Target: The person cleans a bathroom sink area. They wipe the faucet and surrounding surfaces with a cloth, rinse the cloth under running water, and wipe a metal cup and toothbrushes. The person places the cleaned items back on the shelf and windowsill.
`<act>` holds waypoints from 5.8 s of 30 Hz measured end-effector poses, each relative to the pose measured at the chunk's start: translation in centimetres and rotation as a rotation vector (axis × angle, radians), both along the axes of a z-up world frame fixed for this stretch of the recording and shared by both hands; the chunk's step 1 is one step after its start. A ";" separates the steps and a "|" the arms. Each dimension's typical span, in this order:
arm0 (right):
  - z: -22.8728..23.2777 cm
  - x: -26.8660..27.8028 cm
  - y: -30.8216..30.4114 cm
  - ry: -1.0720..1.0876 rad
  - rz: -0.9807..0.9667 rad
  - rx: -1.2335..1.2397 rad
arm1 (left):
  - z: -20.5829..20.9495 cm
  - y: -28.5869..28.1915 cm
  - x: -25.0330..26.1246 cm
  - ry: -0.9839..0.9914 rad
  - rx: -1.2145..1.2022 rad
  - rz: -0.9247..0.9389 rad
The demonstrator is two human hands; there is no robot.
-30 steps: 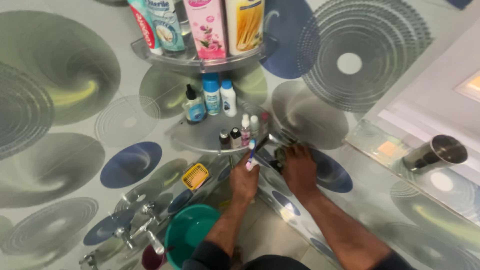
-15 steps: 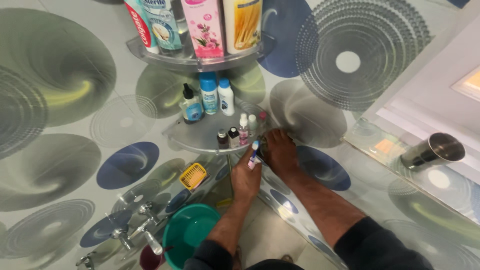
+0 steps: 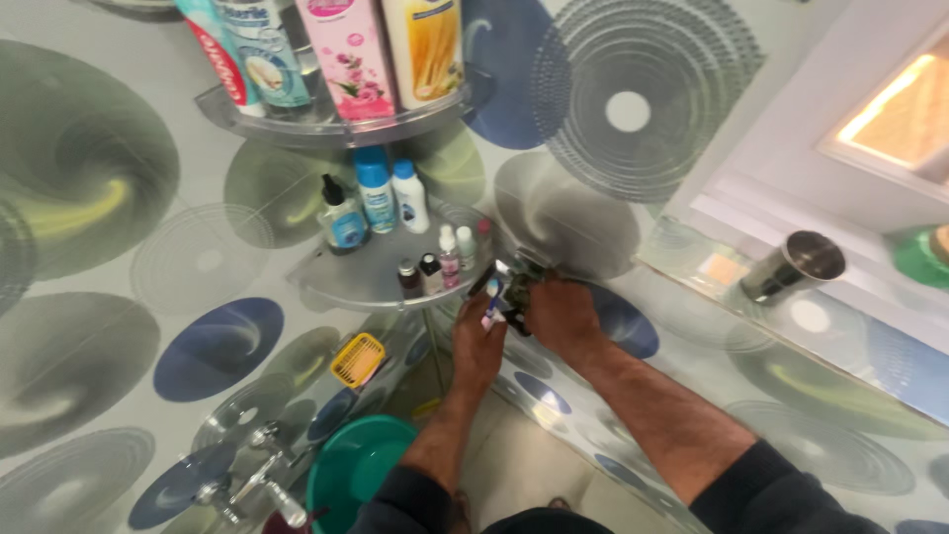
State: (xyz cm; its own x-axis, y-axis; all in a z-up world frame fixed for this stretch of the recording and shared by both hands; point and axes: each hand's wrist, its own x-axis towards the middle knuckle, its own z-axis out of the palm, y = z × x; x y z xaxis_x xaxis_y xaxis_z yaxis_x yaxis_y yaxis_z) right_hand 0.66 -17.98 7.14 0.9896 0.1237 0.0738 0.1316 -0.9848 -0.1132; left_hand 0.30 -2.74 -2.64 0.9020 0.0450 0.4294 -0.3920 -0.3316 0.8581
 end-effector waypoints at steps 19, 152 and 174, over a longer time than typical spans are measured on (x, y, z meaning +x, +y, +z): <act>-1.2 -3.0 2.7 -0.515 0.232 0.402 | 4.6 0.8 -1.0 -0.012 -0.070 0.084; -1.0 -1.6 1.7 -0.548 0.166 0.332 | 6.0 -0.6 2.0 0.068 -0.330 0.013; -2.5 -1.1 -0.2 -0.419 0.181 0.196 | 4.6 -0.3 3.6 0.012 -0.123 -0.013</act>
